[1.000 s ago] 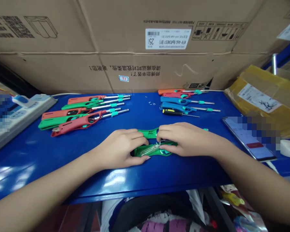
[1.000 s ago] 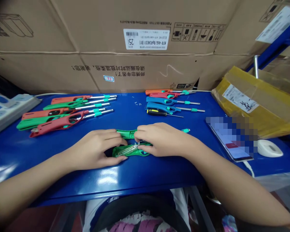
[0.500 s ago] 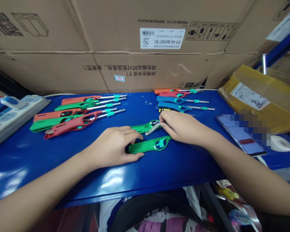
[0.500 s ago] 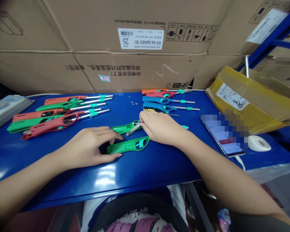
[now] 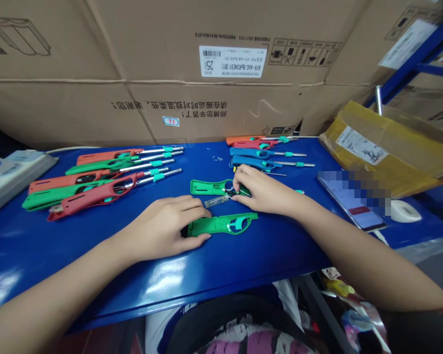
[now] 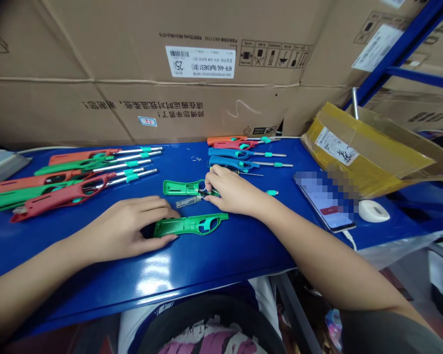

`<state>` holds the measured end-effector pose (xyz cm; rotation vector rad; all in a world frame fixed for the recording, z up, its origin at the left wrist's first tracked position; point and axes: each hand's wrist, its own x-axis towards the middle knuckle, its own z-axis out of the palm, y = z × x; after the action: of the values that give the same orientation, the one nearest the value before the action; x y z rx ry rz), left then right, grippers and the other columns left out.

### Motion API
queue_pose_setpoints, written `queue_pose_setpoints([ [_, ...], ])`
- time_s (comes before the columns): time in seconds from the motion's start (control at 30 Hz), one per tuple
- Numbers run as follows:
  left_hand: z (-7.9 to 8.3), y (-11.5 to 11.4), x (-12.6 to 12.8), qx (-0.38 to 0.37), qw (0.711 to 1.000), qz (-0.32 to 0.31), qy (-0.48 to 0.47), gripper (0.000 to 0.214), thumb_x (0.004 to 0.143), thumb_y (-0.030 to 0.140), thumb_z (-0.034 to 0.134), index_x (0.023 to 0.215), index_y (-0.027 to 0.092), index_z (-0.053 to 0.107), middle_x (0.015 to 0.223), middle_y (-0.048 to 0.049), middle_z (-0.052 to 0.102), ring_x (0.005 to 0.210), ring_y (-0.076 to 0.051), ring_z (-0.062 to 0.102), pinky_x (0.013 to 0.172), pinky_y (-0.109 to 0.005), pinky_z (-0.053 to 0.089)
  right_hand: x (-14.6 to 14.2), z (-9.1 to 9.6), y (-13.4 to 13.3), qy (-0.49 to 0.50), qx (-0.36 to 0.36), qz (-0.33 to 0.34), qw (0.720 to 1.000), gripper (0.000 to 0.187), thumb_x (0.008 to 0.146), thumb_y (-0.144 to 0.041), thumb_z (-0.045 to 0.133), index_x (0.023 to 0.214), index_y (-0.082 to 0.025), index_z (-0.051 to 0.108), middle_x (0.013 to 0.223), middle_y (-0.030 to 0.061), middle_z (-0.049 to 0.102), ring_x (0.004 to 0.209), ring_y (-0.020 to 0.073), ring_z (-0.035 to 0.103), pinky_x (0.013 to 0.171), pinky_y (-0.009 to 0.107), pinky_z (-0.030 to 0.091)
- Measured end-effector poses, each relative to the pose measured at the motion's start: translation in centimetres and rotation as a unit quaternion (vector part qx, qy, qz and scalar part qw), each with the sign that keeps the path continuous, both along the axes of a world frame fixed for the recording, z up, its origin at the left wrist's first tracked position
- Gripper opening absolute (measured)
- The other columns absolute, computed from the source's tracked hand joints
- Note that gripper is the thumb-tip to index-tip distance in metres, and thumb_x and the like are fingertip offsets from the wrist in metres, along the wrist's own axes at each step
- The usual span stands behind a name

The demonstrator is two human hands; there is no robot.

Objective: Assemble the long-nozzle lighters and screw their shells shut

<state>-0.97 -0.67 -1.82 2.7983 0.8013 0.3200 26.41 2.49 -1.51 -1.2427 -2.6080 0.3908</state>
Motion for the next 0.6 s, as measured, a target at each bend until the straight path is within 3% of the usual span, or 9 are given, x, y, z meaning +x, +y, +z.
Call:
queue_pose_setpoints([
  [0.1,-0.1,0.1,0.0,0.006,1.000,0.007,-0.005,0.025,0.097,0.040,0.059,0.112,0.021,0.067,0.100,-0.0036,0.070,0.090,-0.020,0.067,0.076,-0.031,0.051,0.1,-0.1,0.0,0.025,-0.001,-0.007,1.000,0.015,0.091,-0.024,0.066,0.103,-0.017,0.058,0.110,0.0081,0.053,0.097,0.0206,0.057,0.089,0.035,0.048],
  [0.27,-0.3,0.2,0.0,0.005,0.999,0.033,-0.009,0.025,0.098,0.039,0.058,0.113,0.022,0.067,0.104,-0.0046,0.070,0.093,-0.020,0.068,0.075,-0.030,0.052,0.0,-0.2,-0.2,0.067,0.008,0.003,0.998,0.032,0.094,-0.038,0.064,0.116,-0.015,0.062,0.118,0.0118,0.053,0.104,0.0241,0.059,0.097,0.042,0.050],
  [0.37,-0.5,0.3,0.0,-0.002,0.999,0.046,-0.011,0.027,0.098,0.039,0.058,0.117,0.022,0.067,0.108,-0.0057,0.070,0.096,-0.021,0.068,0.078,-0.030,0.054,-0.2,-0.4,0.0,0.113,0.053,-0.014,0.992,0.022,0.097,-0.030,0.058,0.111,-0.015,0.067,0.117,0.0133,0.057,0.107,0.0253,0.060,0.099,0.044,0.050],
  [0.5,-1.0,0.5,0.0,-0.011,0.997,0.068,-0.020,0.029,0.099,0.041,0.056,0.119,0.023,0.067,0.112,-0.0056,0.069,0.098,-0.021,0.069,0.080,-0.030,0.055,-0.4,-0.3,0.2,0.210,0.138,-0.066,0.966,0.018,0.091,-0.015,0.055,0.097,-0.017,0.072,0.113,0.0119,0.064,0.105,0.0242,0.064,0.095,0.043,0.052],
  [0.6,-1.3,0.8,0.0,-0.009,0.995,0.094,-0.029,0.030,0.098,0.044,0.057,0.118,0.023,0.068,0.113,-0.0056,0.068,0.099,-0.021,0.069,0.080,-0.031,0.056,-0.6,0.1,0.1,0.297,0.146,-0.085,0.940,0.018,0.089,-0.014,0.056,0.091,-0.019,0.074,0.108,0.0108,0.068,0.104,0.0240,0.065,0.092,0.043,0.054],
])
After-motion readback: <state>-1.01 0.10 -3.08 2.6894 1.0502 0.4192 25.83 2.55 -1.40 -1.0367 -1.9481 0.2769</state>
